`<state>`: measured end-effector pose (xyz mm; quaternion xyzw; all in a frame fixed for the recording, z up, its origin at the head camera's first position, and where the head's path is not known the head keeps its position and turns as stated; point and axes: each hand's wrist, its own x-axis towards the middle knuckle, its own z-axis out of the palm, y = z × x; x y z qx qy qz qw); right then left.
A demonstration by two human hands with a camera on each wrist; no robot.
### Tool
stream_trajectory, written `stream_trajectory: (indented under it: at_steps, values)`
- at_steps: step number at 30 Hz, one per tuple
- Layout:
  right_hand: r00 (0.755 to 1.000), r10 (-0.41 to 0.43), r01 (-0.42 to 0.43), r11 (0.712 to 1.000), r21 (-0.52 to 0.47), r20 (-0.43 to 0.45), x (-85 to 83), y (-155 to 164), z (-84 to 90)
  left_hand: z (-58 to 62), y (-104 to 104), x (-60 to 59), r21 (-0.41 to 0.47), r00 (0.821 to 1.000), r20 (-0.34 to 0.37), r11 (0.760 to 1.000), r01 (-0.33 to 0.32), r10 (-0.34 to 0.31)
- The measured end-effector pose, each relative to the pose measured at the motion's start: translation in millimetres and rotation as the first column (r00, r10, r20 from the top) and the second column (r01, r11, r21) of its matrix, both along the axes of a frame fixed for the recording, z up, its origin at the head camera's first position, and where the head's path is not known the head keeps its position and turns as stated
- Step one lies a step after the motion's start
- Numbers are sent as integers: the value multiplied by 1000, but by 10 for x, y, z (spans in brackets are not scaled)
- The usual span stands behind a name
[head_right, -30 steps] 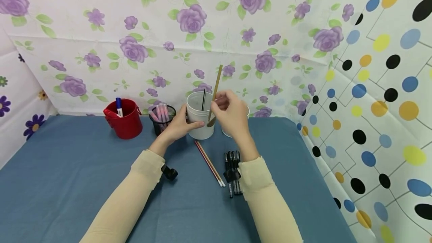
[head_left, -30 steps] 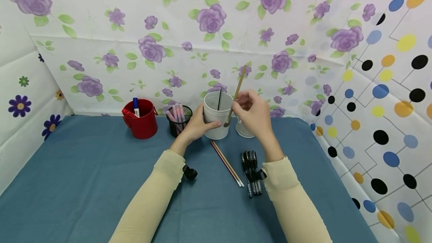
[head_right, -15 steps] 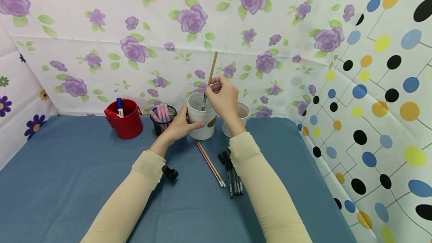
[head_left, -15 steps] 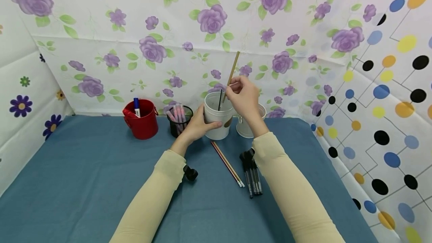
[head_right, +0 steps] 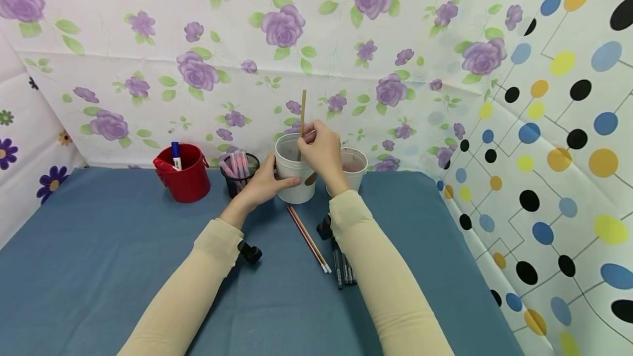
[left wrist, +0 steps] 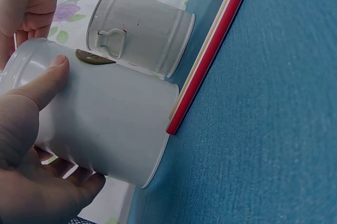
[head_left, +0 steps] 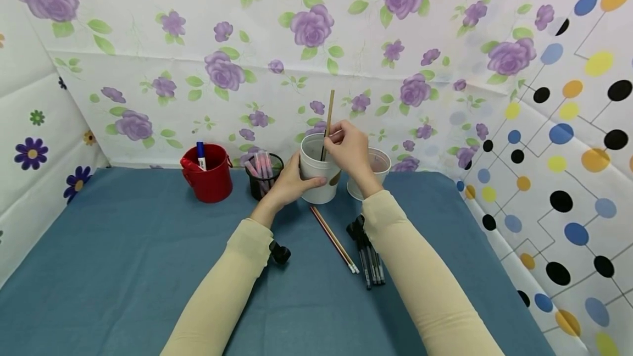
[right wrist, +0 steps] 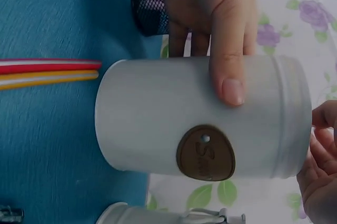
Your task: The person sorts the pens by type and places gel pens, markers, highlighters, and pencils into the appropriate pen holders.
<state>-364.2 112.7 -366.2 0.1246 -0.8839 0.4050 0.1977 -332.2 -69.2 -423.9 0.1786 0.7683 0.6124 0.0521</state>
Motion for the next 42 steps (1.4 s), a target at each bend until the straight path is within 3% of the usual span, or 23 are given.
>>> stream_trajectory:
  at_steps: [11,18,36,37,42]
  values:
    - [999,-12,12,1000,-4,34,-78,42,-104,-48,2,-29,-22,1000,-23,1000,-11,11]
    - [999,-11,11,1000,-2,31,-59,39,-96,19,-6,7,5,1000,-12,1000,9,-9]
    - [1000,-10,10,1000,6,28,-32,39,-81,45,-8,14,-5,1000,3,1000,11,-11]
    - [999,-12,12,1000,5,30,-32,40,-83,40,-5,11,-5,1000,1,1000,11,-11]
    - [999,22,-21,999,-37,23,-18,65,-98,-203,4,-150,-1,999,-36,1000,-1,1]
